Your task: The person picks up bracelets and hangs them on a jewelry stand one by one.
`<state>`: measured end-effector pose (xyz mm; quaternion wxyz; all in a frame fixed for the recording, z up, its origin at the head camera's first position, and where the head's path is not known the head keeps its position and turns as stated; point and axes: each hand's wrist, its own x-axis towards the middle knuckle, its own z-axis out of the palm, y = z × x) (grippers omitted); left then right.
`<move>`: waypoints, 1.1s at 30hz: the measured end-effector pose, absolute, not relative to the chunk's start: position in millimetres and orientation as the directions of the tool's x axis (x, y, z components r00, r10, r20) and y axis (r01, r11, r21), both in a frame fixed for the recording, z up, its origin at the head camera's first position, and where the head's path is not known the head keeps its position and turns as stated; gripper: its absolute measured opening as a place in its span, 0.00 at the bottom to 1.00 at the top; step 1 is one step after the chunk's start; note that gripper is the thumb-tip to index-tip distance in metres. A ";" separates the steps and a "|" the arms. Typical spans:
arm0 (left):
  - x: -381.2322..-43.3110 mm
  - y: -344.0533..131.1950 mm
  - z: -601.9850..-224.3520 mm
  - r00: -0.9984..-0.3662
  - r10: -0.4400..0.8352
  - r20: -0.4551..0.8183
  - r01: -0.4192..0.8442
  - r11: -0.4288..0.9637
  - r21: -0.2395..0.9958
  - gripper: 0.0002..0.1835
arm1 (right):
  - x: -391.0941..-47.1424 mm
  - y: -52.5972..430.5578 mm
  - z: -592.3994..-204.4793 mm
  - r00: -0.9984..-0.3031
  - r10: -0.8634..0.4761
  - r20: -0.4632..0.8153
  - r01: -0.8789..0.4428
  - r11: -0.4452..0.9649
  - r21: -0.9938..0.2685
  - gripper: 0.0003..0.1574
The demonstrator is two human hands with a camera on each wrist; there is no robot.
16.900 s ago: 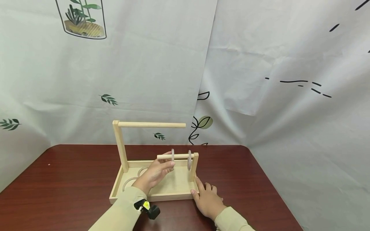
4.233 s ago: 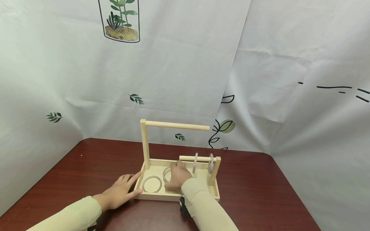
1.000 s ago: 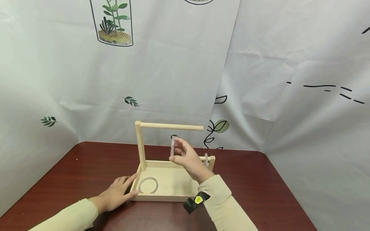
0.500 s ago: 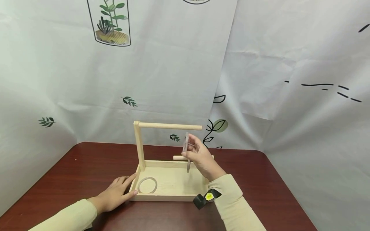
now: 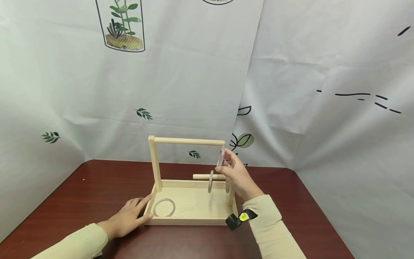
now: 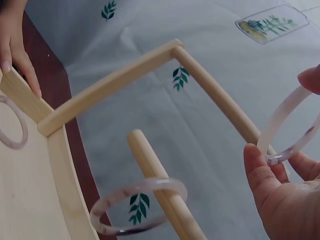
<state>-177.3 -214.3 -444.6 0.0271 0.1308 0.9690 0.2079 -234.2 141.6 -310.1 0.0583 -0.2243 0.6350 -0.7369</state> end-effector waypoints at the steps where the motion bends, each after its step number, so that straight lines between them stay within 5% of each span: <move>1: -177.6 -214.2 -444.6 -0.964 0.266 0.003 0.243 0.878 0.413 0.39 | -234.3 143.2 -309.9 -0.894 -0.369 0.255 -0.199 -0.183 -0.963 0.50; 14: -177.3 -214.6 -443.8 -0.963 0.269 -0.011 0.238 0.870 0.432 0.39 | -242.5 157.1 -307.9 -0.937 -0.293 0.188 -0.163 -0.109 -0.981 0.51; 33: -179.4 -216.0 -455.1 -0.964 0.259 0.058 0.258 0.863 0.433 0.41 | -265.7 157.7 -305.1 -0.956 -0.269 0.117 -0.070 -0.178 -0.981 0.49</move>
